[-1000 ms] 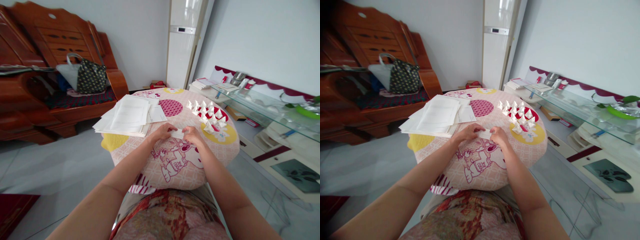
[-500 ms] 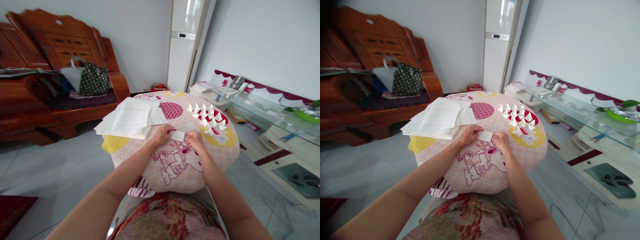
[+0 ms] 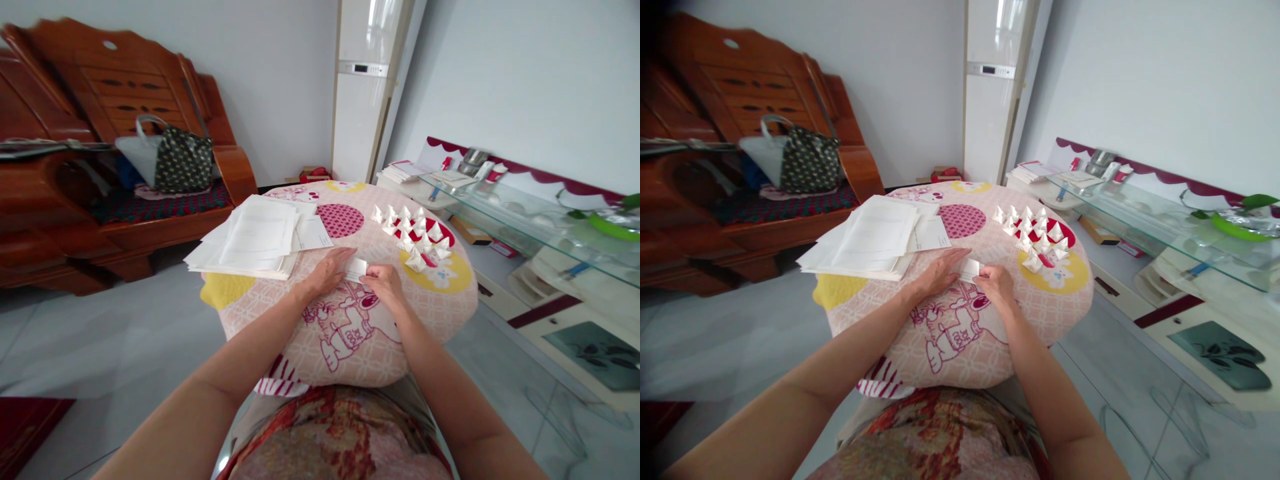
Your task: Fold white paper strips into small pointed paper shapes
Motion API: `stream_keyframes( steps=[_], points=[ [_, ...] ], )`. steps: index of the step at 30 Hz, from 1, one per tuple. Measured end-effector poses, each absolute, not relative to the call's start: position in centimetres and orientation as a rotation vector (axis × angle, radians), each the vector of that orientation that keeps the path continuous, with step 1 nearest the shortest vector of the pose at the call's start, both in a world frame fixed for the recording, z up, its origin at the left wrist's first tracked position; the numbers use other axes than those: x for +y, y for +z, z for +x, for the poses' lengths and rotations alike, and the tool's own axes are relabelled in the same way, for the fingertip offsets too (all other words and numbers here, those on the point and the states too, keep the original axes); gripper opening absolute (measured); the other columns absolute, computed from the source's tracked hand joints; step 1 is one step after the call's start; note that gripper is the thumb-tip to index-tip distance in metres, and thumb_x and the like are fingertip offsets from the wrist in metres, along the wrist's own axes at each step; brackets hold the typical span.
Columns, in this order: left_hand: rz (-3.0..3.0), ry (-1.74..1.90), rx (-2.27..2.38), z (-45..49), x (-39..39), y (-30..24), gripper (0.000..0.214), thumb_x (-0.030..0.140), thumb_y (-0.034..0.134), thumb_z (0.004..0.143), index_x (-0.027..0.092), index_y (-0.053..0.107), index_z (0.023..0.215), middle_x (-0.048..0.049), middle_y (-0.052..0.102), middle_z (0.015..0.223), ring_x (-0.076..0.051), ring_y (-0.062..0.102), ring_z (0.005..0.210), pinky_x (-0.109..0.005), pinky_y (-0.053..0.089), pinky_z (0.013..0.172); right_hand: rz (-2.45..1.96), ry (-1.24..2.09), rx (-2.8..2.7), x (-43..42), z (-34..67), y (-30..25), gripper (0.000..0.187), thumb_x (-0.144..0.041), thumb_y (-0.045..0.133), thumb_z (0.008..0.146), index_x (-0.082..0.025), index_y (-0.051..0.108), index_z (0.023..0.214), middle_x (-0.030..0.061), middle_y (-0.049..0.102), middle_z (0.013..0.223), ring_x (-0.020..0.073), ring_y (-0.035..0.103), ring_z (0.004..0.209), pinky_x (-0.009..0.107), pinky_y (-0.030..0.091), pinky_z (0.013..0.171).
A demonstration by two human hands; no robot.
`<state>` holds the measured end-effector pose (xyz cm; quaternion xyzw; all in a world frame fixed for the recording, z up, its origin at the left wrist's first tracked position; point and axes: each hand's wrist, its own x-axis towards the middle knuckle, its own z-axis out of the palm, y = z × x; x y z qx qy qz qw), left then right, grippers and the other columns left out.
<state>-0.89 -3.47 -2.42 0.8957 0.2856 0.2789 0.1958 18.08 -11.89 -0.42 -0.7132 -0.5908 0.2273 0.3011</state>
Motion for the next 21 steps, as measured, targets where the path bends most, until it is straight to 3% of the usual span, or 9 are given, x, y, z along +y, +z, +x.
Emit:
stream_keyframes(
  steps=[2, 5, 8, 11, 15, 21],
  points=[
    [2.522, 0.832, 0.778, -0.6, -4.1, -1.5, 0.064, 0.002, 0.057, 0.075, 0.016, 0.057, 0.138, -0.0135, 0.062, 0.141, -0.025, 0.055, 0.135, -0.045, 0.041, 0.120, -1.928, 0.446, -1.622, -12.2, 17.5, 0.0, 0.021, -0.025, 0.067, 0.085, -0.017, 0.072, 0.066, -0.0018, 0.059, 0.057, 0.0137, 0.055, 0.060, 0.025, 0.030, 0.056],
    [2.568, 0.940, 0.704, -0.3, -4.7, -0.3, 0.029, 0.005, 0.055, 0.082, 0.016, 0.069, 0.105, -0.0113, 0.071, 0.118, -0.023, 0.063, 0.120, -0.045, 0.038, 0.120, -1.929, 0.243, -1.699, -13.1, 17.1, 0.4, 0.023, -0.025, 0.066, 0.088, -0.017, 0.072, 0.067, -0.0007, 0.062, 0.060, 0.0132, 0.055, 0.062, 0.025, 0.030, 0.058],
    [2.646, 0.952, 0.594, -0.4, -4.7, 0.1, 0.025, 0.002, 0.050, 0.080, 0.018, 0.068, 0.085, -0.0071, 0.074, 0.111, -0.020, 0.064, 0.116, -0.049, 0.030, 0.124, -1.795, 0.335, -1.856, -14.3, 17.3, 0.6, 0.018, -0.026, 0.070, 0.088, -0.018, 0.076, 0.073, -0.0002, 0.066, 0.061, 0.0129, 0.056, 0.060, 0.024, 0.034, 0.059],
    [2.722, 0.880, 0.484, -0.9, -4.2, -0.3, 0.029, 0.000, 0.048, 0.075, 0.019, 0.069, 0.082, -0.0054, 0.076, 0.107, -0.020, 0.066, 0.114, -0.050, 0.032, 0.123, -1.687, 0.378, -1.886, -15.0, 17.8, 1.0, 0.015, -0.023, 0.068, 0.089, -0.017, 0.079, 0.081, 0.0027, 0.071, 0.067, 0.0147, 0.061, 0.062, 0.025, 0.039, 0.061],
    [2.787, 0.817, 0.419, -1.5, -3.7, -0.7, 0.029, 0.000, 0.049, 0.074, 0.019, 0.070, 0.081, -0.0042, 0.076, 0.101, -0.019, 0.069, 0.106, -0.047, 0.036, 0.121, -1.745, 0.025, -1.993, -14.8, 17.8, 2.4, 0.017, -0.015, 0.062, 0.090, -0.017, 0.078, 0.087, 0.0091, 0.076, 0.086, 0.0197, 0.068, 0.079, 0.028, 0.042, 0.070],
    [2.877, 0.702, 0.471, -2.1, -3.3, 0.4, 0.031, -0.003, 0.047, 0.072, 0.017, 0.070, 0.077, -0.0027, 0.072, 0.078, -0.016, 0.068, 0.082, -0.040, 0.047, 0.109, -2.022, -0.018, -2.321, -12.9, 17.2, 3.4, 0.019, -0.019, 0.062, 0.091, -0.016, 0.077, 0.080, 0.0133, 0.076, 0.081, 0.0255, 0.071, 0.081, 0.031, 0.041, 0.067]
  ],
)
